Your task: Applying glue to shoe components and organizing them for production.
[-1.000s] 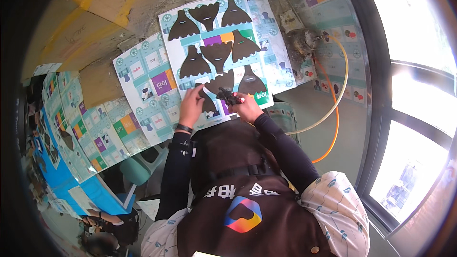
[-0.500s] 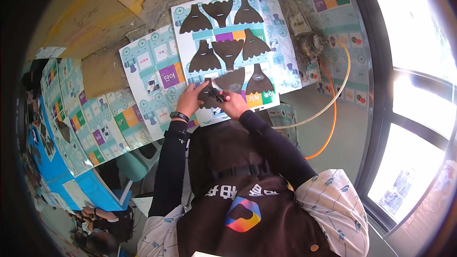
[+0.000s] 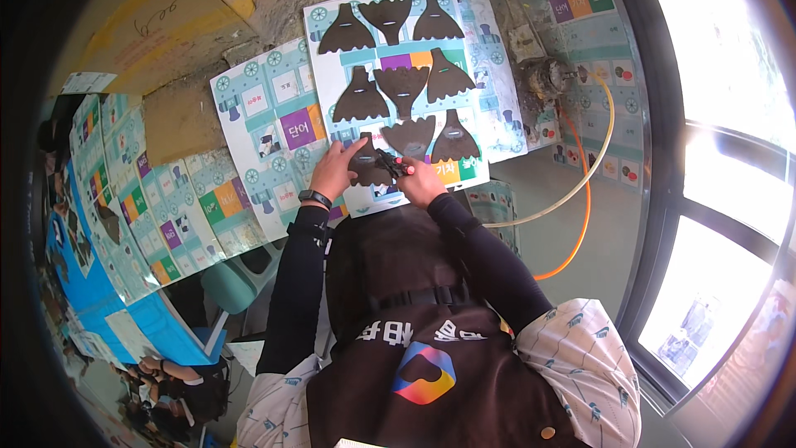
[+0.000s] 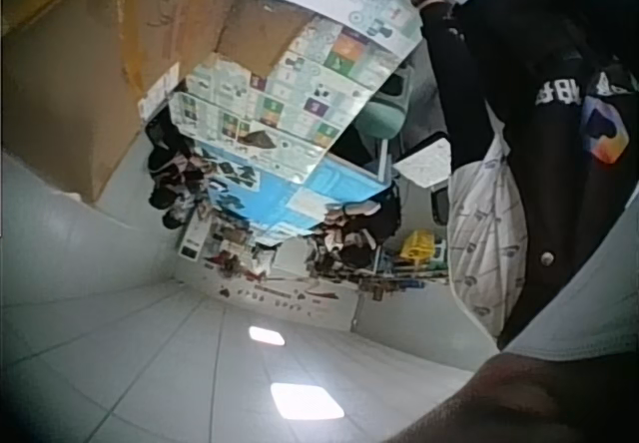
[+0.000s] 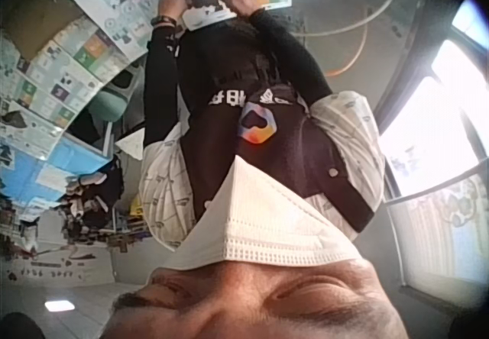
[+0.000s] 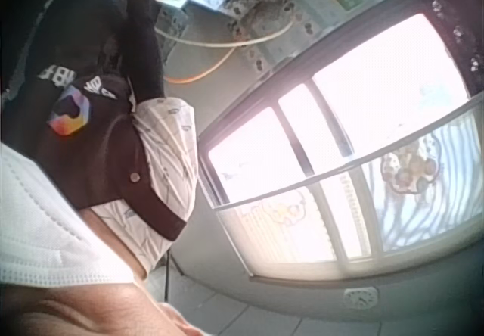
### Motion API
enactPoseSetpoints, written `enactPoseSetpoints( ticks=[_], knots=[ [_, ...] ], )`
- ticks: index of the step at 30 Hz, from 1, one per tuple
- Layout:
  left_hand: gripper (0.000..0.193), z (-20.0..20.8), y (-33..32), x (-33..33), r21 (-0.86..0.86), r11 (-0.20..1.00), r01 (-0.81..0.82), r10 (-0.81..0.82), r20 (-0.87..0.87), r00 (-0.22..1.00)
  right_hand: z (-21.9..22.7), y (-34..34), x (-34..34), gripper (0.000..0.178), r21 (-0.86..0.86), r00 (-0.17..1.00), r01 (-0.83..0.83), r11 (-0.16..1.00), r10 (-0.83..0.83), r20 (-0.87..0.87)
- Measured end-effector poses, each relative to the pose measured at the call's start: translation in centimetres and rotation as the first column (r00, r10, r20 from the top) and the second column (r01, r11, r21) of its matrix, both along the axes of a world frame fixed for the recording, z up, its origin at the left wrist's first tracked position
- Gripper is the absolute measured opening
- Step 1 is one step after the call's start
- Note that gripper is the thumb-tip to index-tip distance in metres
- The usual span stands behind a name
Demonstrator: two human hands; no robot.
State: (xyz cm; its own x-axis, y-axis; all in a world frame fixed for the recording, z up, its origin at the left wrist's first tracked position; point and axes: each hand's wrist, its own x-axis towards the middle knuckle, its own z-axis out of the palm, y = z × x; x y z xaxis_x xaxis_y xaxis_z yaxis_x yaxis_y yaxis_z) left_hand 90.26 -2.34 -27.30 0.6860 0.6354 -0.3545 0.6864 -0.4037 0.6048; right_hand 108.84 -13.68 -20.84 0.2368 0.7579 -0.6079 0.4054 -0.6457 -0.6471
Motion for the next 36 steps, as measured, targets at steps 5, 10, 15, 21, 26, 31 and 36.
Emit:
enactPoseSetpoints(
  ticks=[5, 10, 15, 21, 26, 31, 36],
  knots=[
    [0.080, -0.2, -0.1, 0.1, 0.014, 1.000, 0.003, -0.003, -0.009, 1.000, -0.4, 0.7, -0.3, 0.035, 0.027, 1.000, 0.021, 0.999, -0.020, -0.023],
    [0.070, 0.4, 0.2, 0.3, 0.038, 0.999, -0.004, 0.002, 0.036, 0.999, -0.1, -0.4, 1.6, 0.030, 0.085, 0.981, 0.019, 0.996, -0.001, -0.196],
    [0.043, 2.1, 2.6, 5.1, 0.057, 0.985, -0.162, 0.151, 0.157, 0.976, 3.7, -2.6, 10.0, 0.023, 0.096, 0.875, 0.409, 0.907, -0.361, -0.322],
    [0.072, 2.0, 5.9, 17.7, 0.199, 0.980, -0.030, -0.024, 0.262, 0.965, 5.6, 1.2, 18.1, 0.017, 0.116, 0.862, 0.484, 0.867, -0.450, -0.232],
    [0.080, -0.5, 7.4, 22.8, 0.220, 0.973, 0.061, -0.066, 0.011, 0.998, 3.2, 5.2, 20.4, 0.023, 0.031, 0.903, 0.407, 0.913, -0.398, -0.160],
    [0.084, -1.4, 7.6, 22.9, 0.166, 0.985, 0.041, -0.039, -0.019, 0.999, 1.0, 7.3, 20.9, 0.019, 0.024, 0.929, 0.356, 0.934, -0.351, -0.112],
    [0.084, -1.2, 7.4, 22.9, 0.128, 0.992, 0.013, -0.011, -0.021, 1.000, 0.4, 7.9, 20.7, 0.012, 0.030, 0.954, 0.274, 0.961, -0.267, -0.138]
  ],
)
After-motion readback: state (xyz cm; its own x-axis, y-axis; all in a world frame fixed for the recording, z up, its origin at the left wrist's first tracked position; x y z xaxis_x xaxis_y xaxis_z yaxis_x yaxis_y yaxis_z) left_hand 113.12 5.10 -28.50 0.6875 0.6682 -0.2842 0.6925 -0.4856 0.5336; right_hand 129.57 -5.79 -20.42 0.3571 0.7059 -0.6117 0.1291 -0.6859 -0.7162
